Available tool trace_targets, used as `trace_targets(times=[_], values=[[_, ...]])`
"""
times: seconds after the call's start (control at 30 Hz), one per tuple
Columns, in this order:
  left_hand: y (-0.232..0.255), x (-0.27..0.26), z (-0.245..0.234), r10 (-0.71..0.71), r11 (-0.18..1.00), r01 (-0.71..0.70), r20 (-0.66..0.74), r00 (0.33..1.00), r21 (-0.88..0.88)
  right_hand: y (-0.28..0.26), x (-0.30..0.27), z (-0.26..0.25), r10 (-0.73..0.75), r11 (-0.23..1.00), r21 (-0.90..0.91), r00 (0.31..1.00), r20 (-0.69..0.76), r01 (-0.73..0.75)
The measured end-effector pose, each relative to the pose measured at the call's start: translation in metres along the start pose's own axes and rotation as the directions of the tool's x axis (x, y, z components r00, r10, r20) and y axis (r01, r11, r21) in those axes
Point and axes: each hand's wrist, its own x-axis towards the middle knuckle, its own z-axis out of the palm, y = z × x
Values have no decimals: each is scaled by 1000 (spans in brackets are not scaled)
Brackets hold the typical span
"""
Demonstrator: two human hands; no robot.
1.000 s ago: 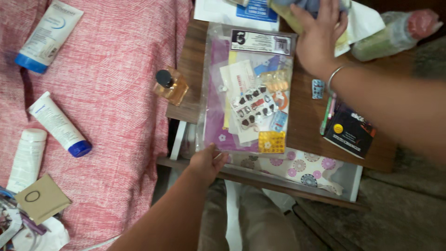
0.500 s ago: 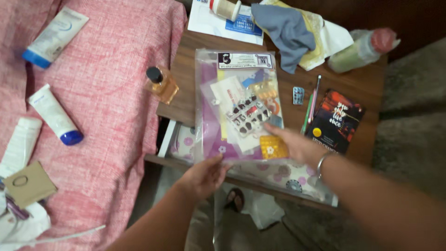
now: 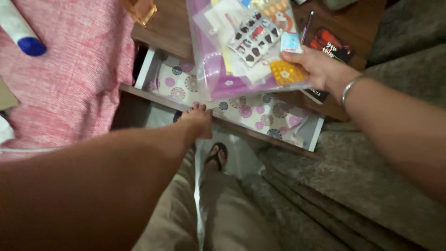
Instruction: The person wipes the inside of a bedroom drawer with a cloth, places a patterned fabric liner inside, and then arranges various small items such as bottles, tubes, and papers into the drawer. The person handles each item individually and places them neatly.
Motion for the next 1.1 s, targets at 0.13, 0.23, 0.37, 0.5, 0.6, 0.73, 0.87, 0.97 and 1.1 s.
trace_targets(times=[0.13, 0.23, 0.37, 0.5, 0.6, 0.73, 0.87, 0.97, 1.1], values=[[-6, 6, -2, -17, 992, 3, 115, 993, 126, 16, -26, -7, -41, 999, 30, 993, 106, 39], [-4, 14, -4, -52, 985, 26, 146, 988, 173, 28, -42, -14, 10, 1000, 15, 1000, 26, -11], [-10, 11, -4, -20, 993, 5, 126, 992, 117, 39, -58, -13, 20, 1000, -20, 999, 33, -19], [-9, -5, 2, 11, 1000, -12, 51, 999, 16, 37, -69, -6, -10, 995, -94, 997, 82, 18], [-11, -17, 6, -14, 997, 6, 110, 994, 72, 32, -74, 1, -13, 981, -191, 999, 40, 20], [-15, -40, 25, 26, 996, -35, 113, 993, 82, 30, -79, 7, -21, 920, -391, 1000, -10, 15], [-18, -60, 49, 40, 996, -47, 82, 996, 77, 32, -74, 13, -1, 879, -477, 1000, 13, 7], [-24, -75, 64, 34, 997, -41, 113, 993, 60, 41, -75, 17, -48, 802, -592, 997, 60, 74], [-29, -93, 79, 38, 998, -44, 152, 988, 40, 55, -73, 29, -7, 789, -608, 991, 130, 85]])
